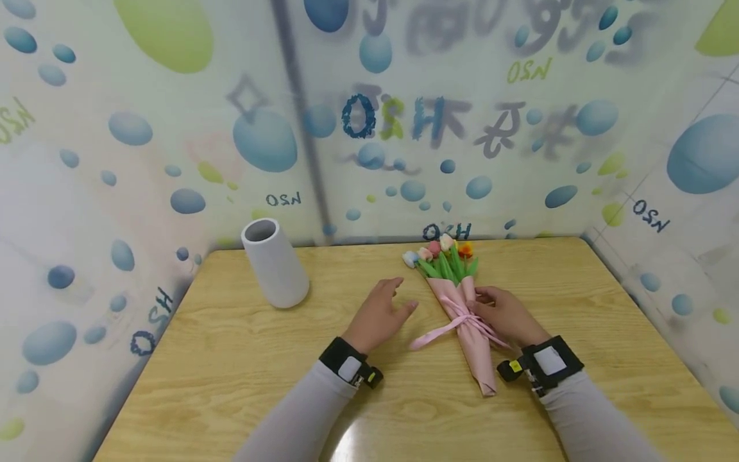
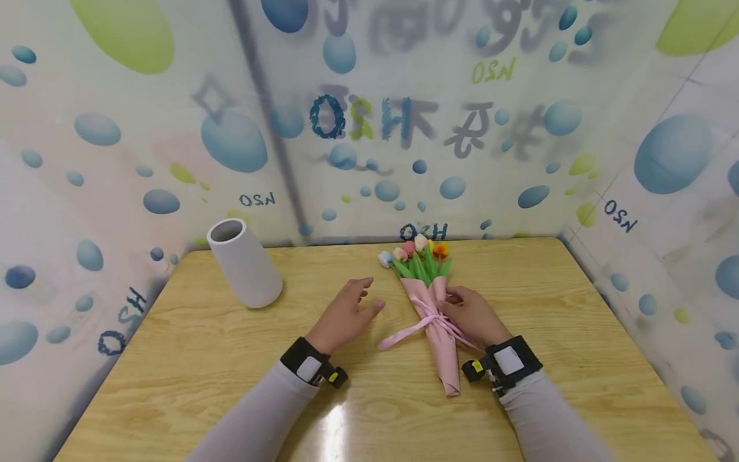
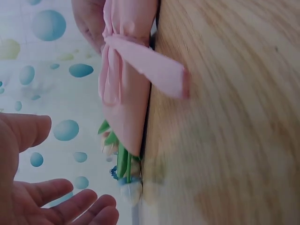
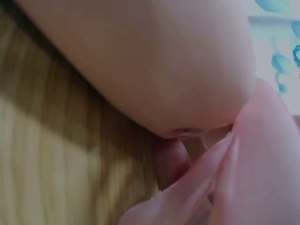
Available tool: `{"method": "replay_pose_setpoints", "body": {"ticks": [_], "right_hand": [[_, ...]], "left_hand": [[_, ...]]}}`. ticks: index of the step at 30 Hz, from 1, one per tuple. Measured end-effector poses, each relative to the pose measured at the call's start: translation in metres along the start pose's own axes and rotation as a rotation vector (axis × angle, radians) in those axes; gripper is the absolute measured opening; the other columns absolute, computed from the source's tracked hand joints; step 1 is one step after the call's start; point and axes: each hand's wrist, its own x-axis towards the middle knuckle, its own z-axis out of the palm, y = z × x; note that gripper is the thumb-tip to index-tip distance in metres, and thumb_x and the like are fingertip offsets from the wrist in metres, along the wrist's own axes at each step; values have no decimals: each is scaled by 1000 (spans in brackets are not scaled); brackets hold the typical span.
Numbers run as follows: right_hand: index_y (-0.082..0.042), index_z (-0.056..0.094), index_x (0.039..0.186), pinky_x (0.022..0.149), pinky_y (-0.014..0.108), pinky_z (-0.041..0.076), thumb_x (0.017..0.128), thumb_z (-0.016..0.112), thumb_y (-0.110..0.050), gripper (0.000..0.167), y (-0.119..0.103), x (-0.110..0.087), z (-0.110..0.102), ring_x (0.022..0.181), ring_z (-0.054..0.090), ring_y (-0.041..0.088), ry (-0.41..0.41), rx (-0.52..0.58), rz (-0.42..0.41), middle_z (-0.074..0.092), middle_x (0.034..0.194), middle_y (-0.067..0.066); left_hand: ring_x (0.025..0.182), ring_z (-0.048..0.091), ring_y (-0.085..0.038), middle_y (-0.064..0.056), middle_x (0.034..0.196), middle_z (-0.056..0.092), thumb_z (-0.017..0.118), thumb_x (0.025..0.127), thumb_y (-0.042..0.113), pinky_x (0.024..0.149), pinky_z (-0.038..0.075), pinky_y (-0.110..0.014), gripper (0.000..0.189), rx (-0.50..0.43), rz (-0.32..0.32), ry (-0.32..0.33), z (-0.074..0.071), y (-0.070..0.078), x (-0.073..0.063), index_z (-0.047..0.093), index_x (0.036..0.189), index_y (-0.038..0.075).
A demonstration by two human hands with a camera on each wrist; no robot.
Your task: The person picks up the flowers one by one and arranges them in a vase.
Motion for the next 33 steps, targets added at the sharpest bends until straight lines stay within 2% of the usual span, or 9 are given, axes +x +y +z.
{"method": "replay_pose_setpoints", "body": {"ticks": [9, 17, 20, 25, 28, 33], "right_hand": [[3, 49, 150, 95, 47, 57, 104, 63, -34, 60, -19, 3, 20, 118, 65, 35, -24, 79, -12, 66, 132, 24], [3, 50, 148, 94, 47, 58, 102, 66, -33, 61, -36, 7, 36, 117, 67, 34, -23, 109, -12, 67, 132, 23], [2, 51, 148, 92, 45, 59, 101, 66, -33, 61, -41, 8, 42, 114, 68, 32, -21, 122, -15, 67, 130, 22], [1, 53, 146, 89, 41, 60, 101, 67, -32, 58, -47, 11, 51, 110, 69, 29, -22, 143, -20, 68, 127, 21], [-1, 54, 144, 84, 37, 59, 100, 67, -31, 55, -49, 13, 56, 106, 68, 26, -18, 144, -20, 69, 123, 19], [-2, 58, 141, 78, 30, 56, 99, 69, -30, 51, -54, 18, 62, 100, 68, 24, -2, 146, -34, 69, 116, 16]], "left_hand": [[127, 61, -31, -15, 147, 56, 60, 104, 42, 104, 53, -49, 64, -125, -74, -4, 5, -2, 0, 45, 154, 5], [122, 65, -31, -17, 138, 63, 64, 102, 41, 103, 53, -49, 64, -204, -116, -6, 5, -12, 0, 51, 148, -1], [121, 65, -30, -16, 132, 67, 65, 101, 40, 104, 53, -49, 60, -226, -128, -5, 5, -15, 2, 56, 144, -1], [109, 67, -23, -8, 117, 73, 72, 97, 34, 98, 54, -44, 47, -276, -128, -21, 6, -19, 4, 66, 132, 4], [104, 68, -19, -5, 111, 74, 74, 96, 33, 94, 55, -40, 40, -295, -137, -30, 6, -21, 5, 68, 126, 7], [105, 67, -21, -6, 113, 73, 73, 97, 31, 94, 55, -41, 36, -261, -146, -17, 3, -23, 7, 69, 124, 8]]}}
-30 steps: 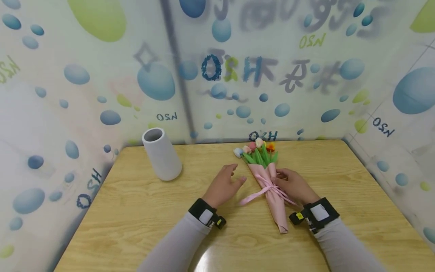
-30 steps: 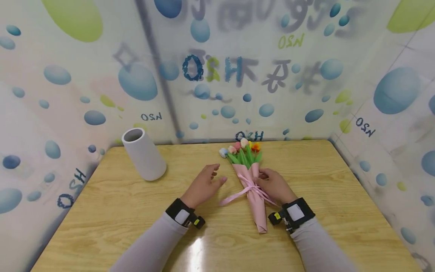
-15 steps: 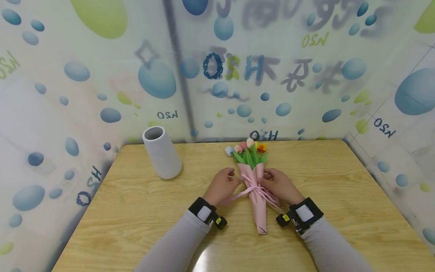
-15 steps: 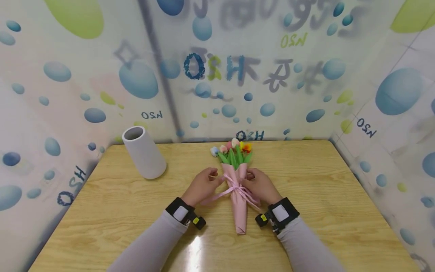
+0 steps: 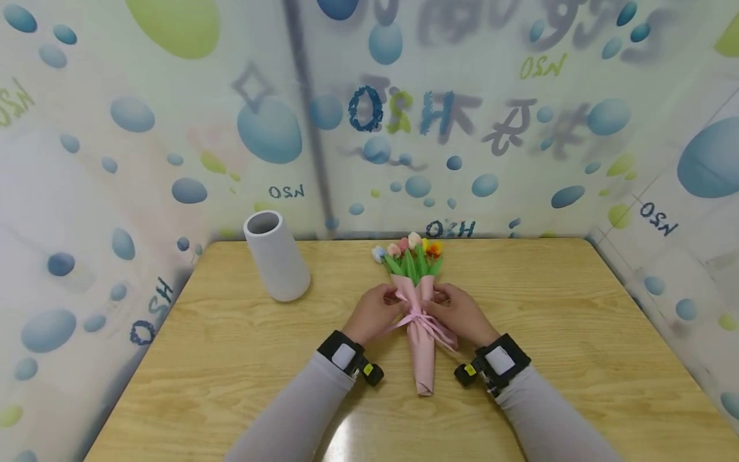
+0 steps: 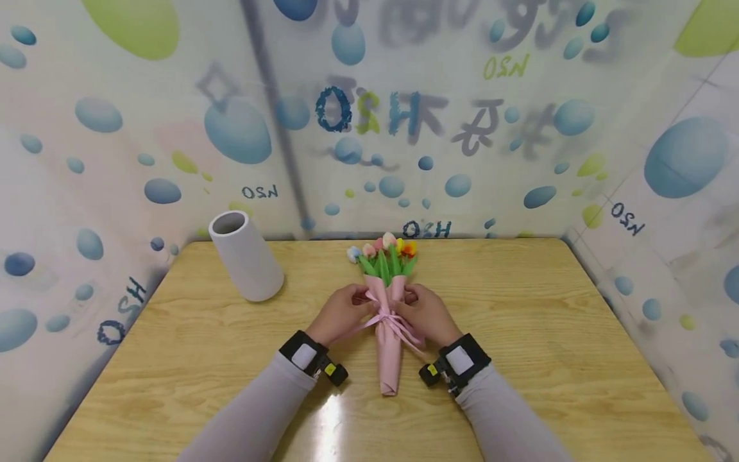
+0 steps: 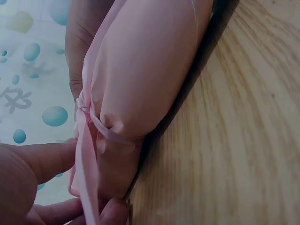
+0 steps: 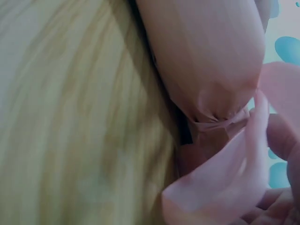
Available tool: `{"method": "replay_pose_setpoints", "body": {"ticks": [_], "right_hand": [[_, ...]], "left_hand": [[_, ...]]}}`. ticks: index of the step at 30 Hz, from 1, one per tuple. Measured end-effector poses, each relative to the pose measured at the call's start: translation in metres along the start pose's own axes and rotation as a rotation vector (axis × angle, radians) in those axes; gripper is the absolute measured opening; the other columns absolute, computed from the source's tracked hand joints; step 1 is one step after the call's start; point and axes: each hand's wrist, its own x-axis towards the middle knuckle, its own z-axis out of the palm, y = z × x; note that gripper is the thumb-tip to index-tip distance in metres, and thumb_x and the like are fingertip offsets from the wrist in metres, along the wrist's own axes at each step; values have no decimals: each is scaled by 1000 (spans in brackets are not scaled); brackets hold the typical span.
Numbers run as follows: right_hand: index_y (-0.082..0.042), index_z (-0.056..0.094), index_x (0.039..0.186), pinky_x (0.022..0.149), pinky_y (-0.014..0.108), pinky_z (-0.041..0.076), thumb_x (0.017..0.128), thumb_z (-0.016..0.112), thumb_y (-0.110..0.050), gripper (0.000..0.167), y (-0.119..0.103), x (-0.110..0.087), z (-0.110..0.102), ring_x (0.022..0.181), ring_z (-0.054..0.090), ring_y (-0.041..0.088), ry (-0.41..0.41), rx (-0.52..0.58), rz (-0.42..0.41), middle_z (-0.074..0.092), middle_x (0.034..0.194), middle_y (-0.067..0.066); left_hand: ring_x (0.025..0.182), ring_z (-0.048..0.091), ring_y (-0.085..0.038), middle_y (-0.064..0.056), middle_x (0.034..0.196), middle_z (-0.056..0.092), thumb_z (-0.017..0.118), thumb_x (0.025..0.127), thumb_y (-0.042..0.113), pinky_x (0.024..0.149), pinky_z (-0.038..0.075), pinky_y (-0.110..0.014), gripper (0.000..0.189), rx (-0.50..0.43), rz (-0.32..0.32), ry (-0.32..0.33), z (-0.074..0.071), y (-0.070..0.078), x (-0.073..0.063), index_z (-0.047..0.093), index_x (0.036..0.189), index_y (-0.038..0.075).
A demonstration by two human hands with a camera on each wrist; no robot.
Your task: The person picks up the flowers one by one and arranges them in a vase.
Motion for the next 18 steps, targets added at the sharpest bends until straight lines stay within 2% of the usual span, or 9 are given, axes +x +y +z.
{"method": "replay_pose_setpoints", "body": {"ticks": [3, 8, 18], "right_hand": [[-1, 57, 140, 78, 31, 56, 99, 68, -30, 52, -3, 3, 3, 99, 68, 24, -5, 7, -22, 70, 115, 16], [-2, 57, 141, 79, 32, 56, 99, 69, -32, 53, -5, 4, 5, 100, 68, 24, -7, 2, -5, 69, 115, 15], [-3, 57, 141, 79, 31, 56, 100, 68, -35, 53, -1, 6, 5, 100, 67, 21, -17, 10, -2, 69, 117, 14]], "left_hand": [[106, 65, -22, -7, 114, 72, 73, 98, 32, 95, 55, -41, 37, 23, -22, 10, -3, 0, 1, 68, 126, 8], [104, 65, -21, -7, 114, 71, 73, 97, 32, 93, 55, -40, 40, 35, -32, 13, -4, -1, 1, 67, 129, 8], [105, 69, -22, -10, 114, 74, 73, 97, 29, 88, 58, -36, 39, 8, 4, 20, -4, -1, 1, 68, 127, 5]]}}
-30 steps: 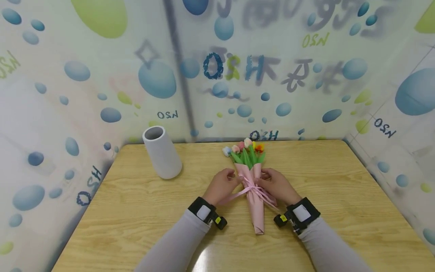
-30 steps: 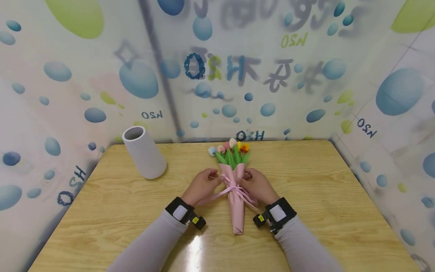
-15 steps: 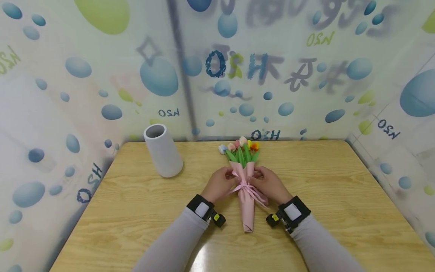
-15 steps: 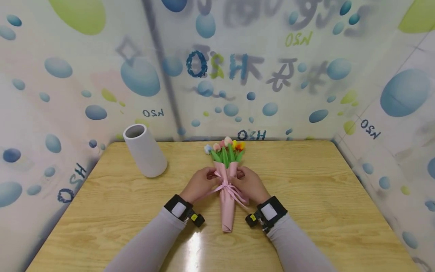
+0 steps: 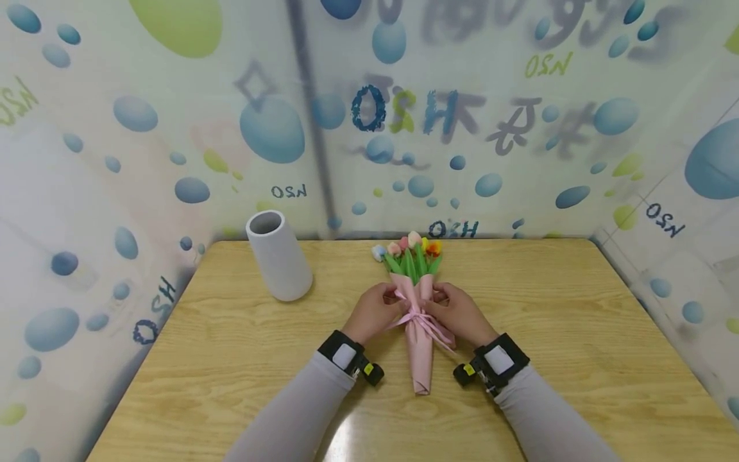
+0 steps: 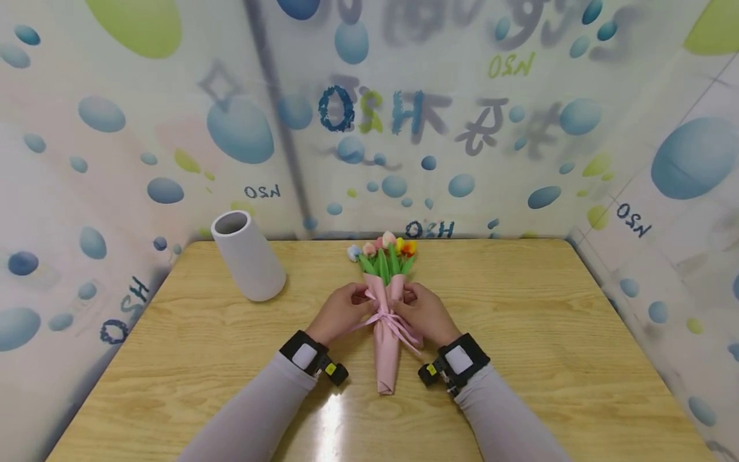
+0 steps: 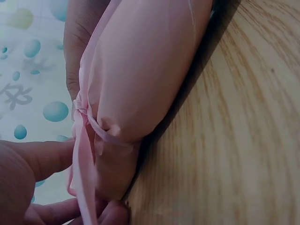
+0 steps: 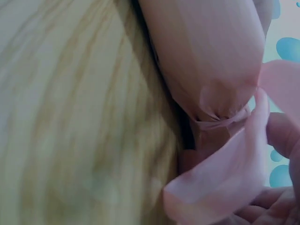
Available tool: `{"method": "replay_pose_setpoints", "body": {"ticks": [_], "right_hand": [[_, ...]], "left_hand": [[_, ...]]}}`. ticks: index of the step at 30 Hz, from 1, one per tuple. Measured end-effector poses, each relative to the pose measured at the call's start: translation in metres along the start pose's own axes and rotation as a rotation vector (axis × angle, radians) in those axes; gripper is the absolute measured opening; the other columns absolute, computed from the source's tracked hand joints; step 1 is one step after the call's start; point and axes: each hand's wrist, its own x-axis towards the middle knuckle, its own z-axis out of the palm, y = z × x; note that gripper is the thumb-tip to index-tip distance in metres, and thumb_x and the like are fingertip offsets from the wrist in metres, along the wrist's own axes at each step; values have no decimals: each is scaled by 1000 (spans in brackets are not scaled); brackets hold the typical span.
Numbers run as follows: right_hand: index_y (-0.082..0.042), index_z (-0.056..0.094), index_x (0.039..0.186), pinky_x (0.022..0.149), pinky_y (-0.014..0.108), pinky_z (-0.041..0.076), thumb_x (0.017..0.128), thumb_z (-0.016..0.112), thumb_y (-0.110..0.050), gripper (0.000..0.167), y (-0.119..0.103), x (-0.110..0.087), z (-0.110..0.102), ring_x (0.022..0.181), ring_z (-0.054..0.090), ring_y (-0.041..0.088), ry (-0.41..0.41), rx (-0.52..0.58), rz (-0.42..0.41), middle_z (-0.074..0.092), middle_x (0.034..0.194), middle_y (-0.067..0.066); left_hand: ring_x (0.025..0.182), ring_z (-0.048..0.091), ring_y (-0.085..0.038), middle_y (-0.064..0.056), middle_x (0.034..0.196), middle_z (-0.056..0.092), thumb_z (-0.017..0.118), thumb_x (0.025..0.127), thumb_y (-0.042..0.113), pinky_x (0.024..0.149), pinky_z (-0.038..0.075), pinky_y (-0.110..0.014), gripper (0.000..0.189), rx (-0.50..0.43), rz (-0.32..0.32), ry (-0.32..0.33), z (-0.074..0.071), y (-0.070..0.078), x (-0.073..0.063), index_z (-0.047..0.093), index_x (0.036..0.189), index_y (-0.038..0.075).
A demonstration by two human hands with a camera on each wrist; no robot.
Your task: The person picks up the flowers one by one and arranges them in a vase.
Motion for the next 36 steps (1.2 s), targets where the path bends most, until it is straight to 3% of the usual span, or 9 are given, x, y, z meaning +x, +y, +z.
{"method": "replay_pose_setpoints", "body": {"ticks": [6, 11, 15, 17, 22, 27, 32, 36], "right_hand": [[-3, 55, 144, 83, 34, 58, 101, 66, -36, 55, -2, -4, -5, 104, 69, 25, -24, -9, -6, 69, 121, 16], [-1, 49, 149, 100, 50, 56, 103, 62, -37, 61, -1, -9, -13, 122, 63, 35, 5, -59, 4, 63, 136, 21], [3, 47, 150, 110, 59, 47, 104, 62, -32, 60, -6, -14, -18, 139, 51, 43, 50, -73, -60, 52, 150, 26], [4, 50, 148, 110, 60, 47, 104, 64, -28, 57, -11, -18, -19, 139, 50, 44, 75, -76, -119, 52, 150, 26], [3, 56, 144, 100, 55, 55, 102, 67, -18, 48, -24, -30, -16, 124, 60, 38, 104, -106, -266, 61, 139, 22], [3, 62, 136, 88, 46, 59, 99, 70, -14, 41, -36, -43, -11, 109, 65, 31, 84, -178, -349, 67, 124, 18], [-6, 69, 120, 76, 31, 55, 97, 75, -21, 28, -40, -51, -6, 91, 62, 19, 37, -254, -311, 67, 102, 3], [-14, 71, 103, 69, 25, 49, 96, 76, -21, 11, -39, -52, -2, 80, 56, 12, 18, -253, -266, 63, 88, -4]], "left_hand": [[111, 68, -26, -12, 120, 73, 73, 96, 31, 94, 57, -42, 42, -10, -13, 3, -4, 2, -4, 67, 129, 4], [118, 66, -30, -16, 132, 67, 72, 97, 33, 99, 55, -47, 54, 5, -16, 22, -8, 4, -7, 59, 139, 2], [118, 64, -29, -16, 135, 63, 71, 98, 32, 97, 56, -46, 60, 17, -20, 33, -11, 5, -10, 52, 147, 1], [116, 64, -28, -15, 133, 64, 71, 99, 33, 96, 56, -45, 58, 34, -13, 31, -14, 5, -12, 54, 145, 2], [107, 65, -23, -10, 119, 69, 70, 98, 38, 95, 55, -43, 44, 93, 10, -24, -19, 5, -16, 65, 130, 7], [96, 64, -14, -1, 106, 71, 72, 97, 33, 86, 55, -34, 29, 126, 82, -149, -19, 4, -17, 71, 119, 13], [95, 65, -12, 1, 103, 72, 73, 96, 23, 86, 54, -31, 21, 133, 156, -203, -18, 6, -20, 72, 115, 15], [91, 63, -10, 2, 99, 71, 72, 96, 20, 84, 53, -29, 20, 133, 158, -211, -18, 5, -22, 72, 115, 16]]}}
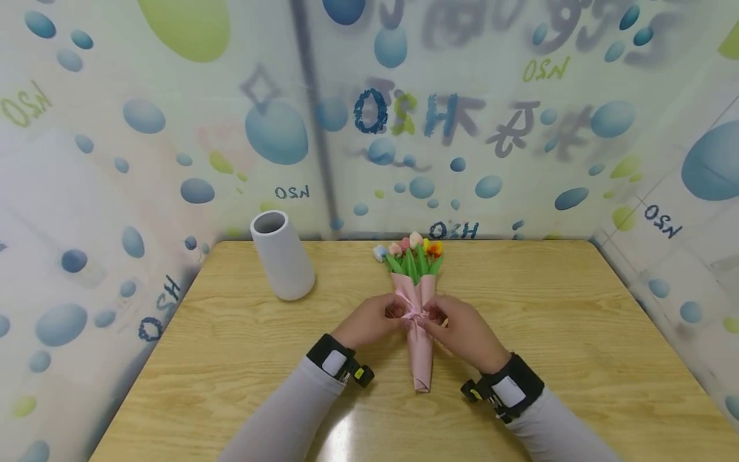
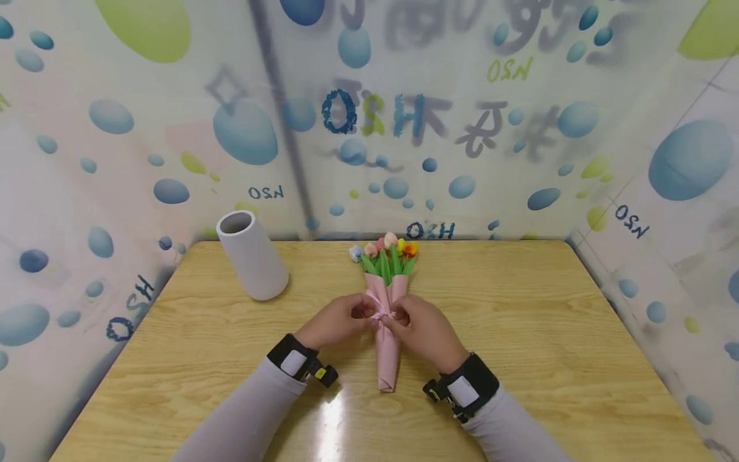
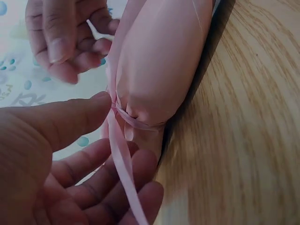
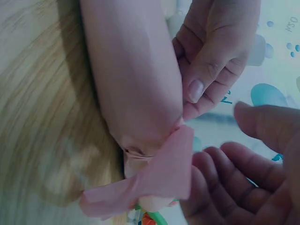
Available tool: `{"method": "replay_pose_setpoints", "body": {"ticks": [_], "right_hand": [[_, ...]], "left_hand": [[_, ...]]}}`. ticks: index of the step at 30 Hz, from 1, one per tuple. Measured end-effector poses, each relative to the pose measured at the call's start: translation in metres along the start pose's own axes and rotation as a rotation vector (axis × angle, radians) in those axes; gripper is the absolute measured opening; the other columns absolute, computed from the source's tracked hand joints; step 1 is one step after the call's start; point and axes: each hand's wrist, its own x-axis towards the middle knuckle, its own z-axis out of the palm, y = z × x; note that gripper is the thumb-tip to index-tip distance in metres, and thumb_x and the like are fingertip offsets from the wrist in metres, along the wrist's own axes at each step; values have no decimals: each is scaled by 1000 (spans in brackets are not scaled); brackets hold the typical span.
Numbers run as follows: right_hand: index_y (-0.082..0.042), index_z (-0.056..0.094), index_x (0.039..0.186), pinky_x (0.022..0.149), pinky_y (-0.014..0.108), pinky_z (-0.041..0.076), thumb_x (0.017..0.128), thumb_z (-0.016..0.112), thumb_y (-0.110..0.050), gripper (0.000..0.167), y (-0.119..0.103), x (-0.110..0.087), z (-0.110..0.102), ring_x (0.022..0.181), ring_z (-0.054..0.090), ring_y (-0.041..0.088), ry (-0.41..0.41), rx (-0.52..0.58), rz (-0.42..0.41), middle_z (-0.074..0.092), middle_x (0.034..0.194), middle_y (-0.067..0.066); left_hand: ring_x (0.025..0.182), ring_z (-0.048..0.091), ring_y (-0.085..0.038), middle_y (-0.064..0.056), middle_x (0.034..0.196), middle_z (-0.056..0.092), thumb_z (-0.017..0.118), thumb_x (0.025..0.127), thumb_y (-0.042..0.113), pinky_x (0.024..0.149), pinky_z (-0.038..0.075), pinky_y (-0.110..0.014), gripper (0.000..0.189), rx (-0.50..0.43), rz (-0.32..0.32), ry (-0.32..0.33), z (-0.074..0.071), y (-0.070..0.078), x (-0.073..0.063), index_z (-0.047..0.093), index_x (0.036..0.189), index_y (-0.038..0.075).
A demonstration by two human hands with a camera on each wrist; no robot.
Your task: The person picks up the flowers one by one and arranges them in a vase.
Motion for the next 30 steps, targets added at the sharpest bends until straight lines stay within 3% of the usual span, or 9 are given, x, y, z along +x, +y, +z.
{"method": "replay_pose_setpoints", "body": {"ticks": [5, 11, 24, 30], "right_hand": [[-17, 66, 89, 62, 24, 46, 94, 78, -23, 15, 2, 1, 4, 71, 53, 11, -58, -27, 35, 59, 78, -5], [-14, 70, 95, 65, 24, 49, 94, 78, -19, 9, 7, 1, 6, 74, 57, 9, -58, -32, 62, 64, 81, -5], [-9, 73, 98, 66, 26, 49, 99, 72, -18, 9, 13, 1, 6, 74, 56, 10, -64, -37, 103, 65, 82, -4], [-12, 74, 94, 68, 27, 49, 98, 71, -12, 4, 18, 1, 3, 75, 57, 9, -58, -76, 40, 68, 84, -5]], "left_hand": [[87, 62, -8, 6, 94, 70, 71, 97, 21, 81, 52, -27, 12, 3, -11, -10, 2, -1, 0, 73, 109, 19], [83, 59, -9, 6, 88, 68, 71, 98, 22, 77, 49, -26, 6, 43, 6, 4, 3, -2, 1, 73, 94, 19], [76, 56, -8, 9, 78, 66, 72, 98, 22, 71, 47, -24, 11, 56, -9, 16, 5, 0, 2, 78, 91, 17], [74, 56, -7, 10, 76, 64, 72, 98, 21, 70, 47, -23, 12, 75, -10, 40, 7, 0, 2, 77, 89, 16]]}}
